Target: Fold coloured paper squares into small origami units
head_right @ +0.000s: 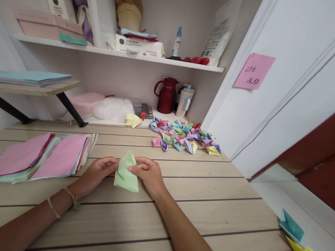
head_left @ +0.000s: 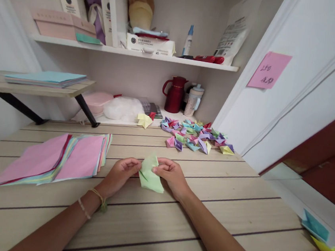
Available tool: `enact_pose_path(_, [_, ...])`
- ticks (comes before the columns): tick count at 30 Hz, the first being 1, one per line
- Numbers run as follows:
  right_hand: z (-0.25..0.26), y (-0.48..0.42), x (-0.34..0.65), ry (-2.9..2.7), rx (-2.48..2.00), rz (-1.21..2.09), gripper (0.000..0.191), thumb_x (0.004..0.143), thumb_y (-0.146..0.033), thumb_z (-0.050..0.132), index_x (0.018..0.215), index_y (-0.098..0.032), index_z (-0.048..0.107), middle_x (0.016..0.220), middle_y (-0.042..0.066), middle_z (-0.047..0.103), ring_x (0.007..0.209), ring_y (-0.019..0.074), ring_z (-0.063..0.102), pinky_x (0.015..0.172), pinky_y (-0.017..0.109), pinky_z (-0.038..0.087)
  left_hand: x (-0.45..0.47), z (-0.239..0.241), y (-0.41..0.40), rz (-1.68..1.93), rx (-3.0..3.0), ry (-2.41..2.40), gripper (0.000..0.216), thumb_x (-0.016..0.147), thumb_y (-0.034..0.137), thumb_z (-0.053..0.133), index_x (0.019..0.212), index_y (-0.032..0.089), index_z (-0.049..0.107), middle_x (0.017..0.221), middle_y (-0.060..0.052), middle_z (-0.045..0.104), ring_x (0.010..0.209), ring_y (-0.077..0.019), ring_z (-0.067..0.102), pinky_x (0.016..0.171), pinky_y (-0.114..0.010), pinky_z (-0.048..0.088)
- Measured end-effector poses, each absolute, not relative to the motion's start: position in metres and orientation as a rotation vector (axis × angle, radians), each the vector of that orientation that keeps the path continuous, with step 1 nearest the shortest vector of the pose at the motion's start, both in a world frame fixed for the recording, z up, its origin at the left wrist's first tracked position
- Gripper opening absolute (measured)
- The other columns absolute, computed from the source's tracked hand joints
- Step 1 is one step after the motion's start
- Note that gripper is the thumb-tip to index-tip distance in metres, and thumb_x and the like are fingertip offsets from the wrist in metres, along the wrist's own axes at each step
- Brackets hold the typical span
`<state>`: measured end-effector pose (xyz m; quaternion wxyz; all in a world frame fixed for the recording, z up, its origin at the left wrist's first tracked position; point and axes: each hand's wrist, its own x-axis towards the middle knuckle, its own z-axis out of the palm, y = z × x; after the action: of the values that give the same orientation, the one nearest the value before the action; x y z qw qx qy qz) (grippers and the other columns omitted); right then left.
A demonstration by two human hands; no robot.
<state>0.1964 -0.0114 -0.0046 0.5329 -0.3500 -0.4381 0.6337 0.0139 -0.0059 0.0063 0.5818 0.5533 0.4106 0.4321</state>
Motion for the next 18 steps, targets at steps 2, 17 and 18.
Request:
enact_pose_path(2, [-0.0039,-0.0117,0.1963,-1.053,-0.822,1.514,0.021,0.059,-0.028,0.075,0.074,-0.014,0.068,0.061,0.0,0.067,0.056,0.0118,0.058,0.059,0.024,0.045,0.014,0.0075,-0.0071,1.0,1.308,0.956,0.016,0.07,0.03,0.064,0.076,0.015,0.065,0.074,-0.003,0.069,0.068,-0.0137,0.061,0.069,-0.025,0.048])
enact_pose_path(17, [-0.0038,-0.0202,0.1899,-1.52,-0.932,1.177,0.017,0.075,-0.027,0.054,0.086,-0.015,0.059,0.061,-0.001,0.054,0.051,0.0098,0.049,0.048,0.019,0.038,0.0162,0.0068,-0.0064,1.029,1.367,1.031,0.019,0.071,0.033,0.061,0.077,0.015,0.064,0.075,-0.003,0.068,0.069,-0.0153,0.06,0.065,-0.025,0.047])
enact_pose_path(18, [-0.0043,-0.02,0.1898,-1.527,-0.931,1.157,0.017,0.075,-0.026,0.053,0.086,-0.015,0.059,0.062,-0.001,0.054,0.052,0.0099,0.048,0.048,0.019,0.038,0.0163,0.0065,-0.0065,1.022,1.379,1.04,0.019,0.071,0.033,0.061,0.077,0.015,0.064,0.075,-0.003,0.067,0.069,-0.0154,0.06,0.064,-0.025,0.047])
